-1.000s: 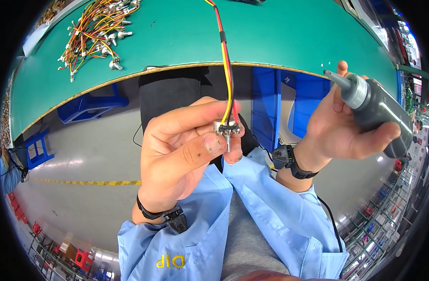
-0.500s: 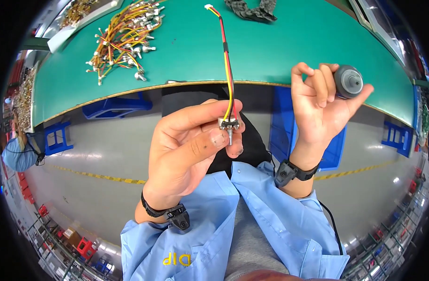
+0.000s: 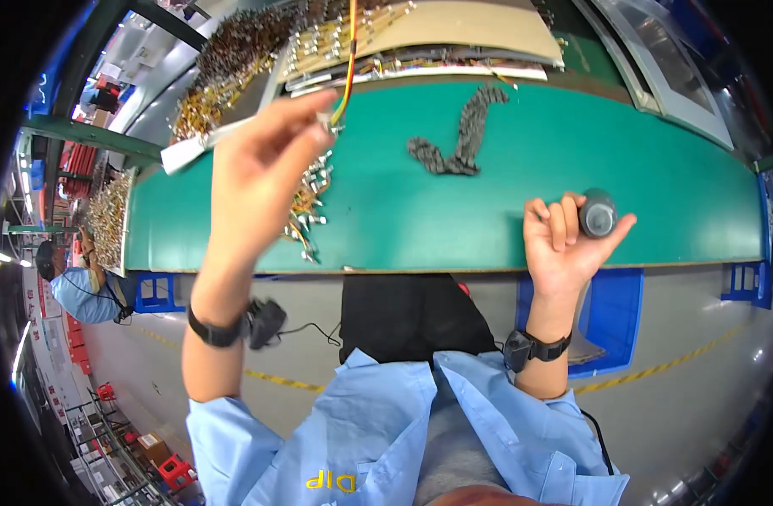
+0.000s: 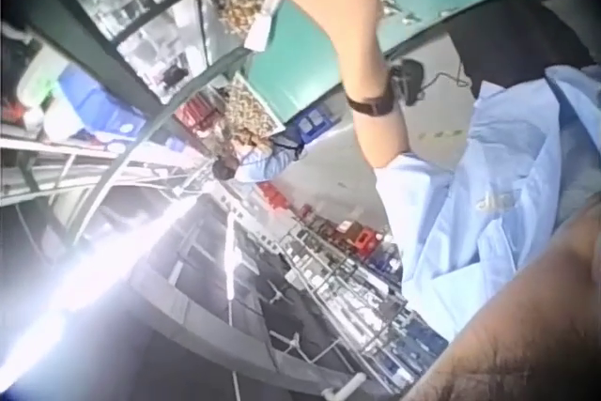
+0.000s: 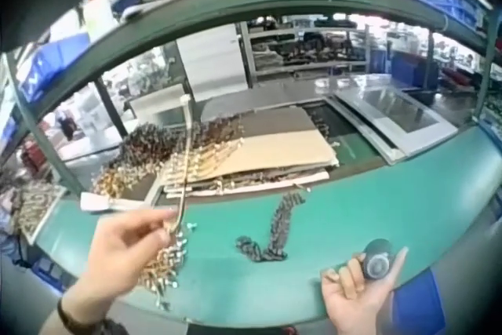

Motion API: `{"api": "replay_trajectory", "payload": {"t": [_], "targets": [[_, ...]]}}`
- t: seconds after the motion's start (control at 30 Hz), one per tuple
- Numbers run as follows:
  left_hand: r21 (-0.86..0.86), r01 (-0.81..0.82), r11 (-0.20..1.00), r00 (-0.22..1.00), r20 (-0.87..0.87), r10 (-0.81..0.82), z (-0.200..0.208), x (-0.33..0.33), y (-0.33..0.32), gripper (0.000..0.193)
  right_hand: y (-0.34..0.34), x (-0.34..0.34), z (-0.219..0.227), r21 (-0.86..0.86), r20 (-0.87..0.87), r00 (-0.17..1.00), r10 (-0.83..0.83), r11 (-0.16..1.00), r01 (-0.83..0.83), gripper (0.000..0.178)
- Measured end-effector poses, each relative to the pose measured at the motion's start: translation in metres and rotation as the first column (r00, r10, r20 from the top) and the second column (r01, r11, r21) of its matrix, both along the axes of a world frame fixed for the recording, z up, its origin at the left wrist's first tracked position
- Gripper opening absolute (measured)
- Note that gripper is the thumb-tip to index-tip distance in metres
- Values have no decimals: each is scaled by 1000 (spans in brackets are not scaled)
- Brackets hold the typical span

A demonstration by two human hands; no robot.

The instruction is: Applying liquid from a bottle to small electronic components at a factory workbench.

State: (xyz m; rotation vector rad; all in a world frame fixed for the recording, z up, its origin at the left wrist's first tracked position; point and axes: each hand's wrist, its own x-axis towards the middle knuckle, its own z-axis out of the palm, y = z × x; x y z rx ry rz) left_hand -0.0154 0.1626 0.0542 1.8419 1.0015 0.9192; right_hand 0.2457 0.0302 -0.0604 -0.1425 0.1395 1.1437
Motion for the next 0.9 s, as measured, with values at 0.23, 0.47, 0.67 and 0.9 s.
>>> {"api": "replay_trajectory", "payload": {"t": [0.23, 0.47, 0.67, 0.9], "targets": [[467, 185, 865, 928, -373, 2, 6, 30, 205, 28, 21, 26, -17, -171, 210, 959, -188, 959, 226, 63], [410, 279, 869, 903, -421, -92, -31, 82, 369, 25, 24, 34, -25, -67, 136, 959, -249, 963, 260, 60], [307, 168, 937, 872, -489, 4, -46, 126, 404, 12, 24, 38, -31, -17, 141, 959, -245, 968, 250, 57], [386, 219, 896, 831, -556, 36, -90, 103, 471, 16, 28, 36, -29, 1, 162, 954, -252, 967, 255, 53]]}}
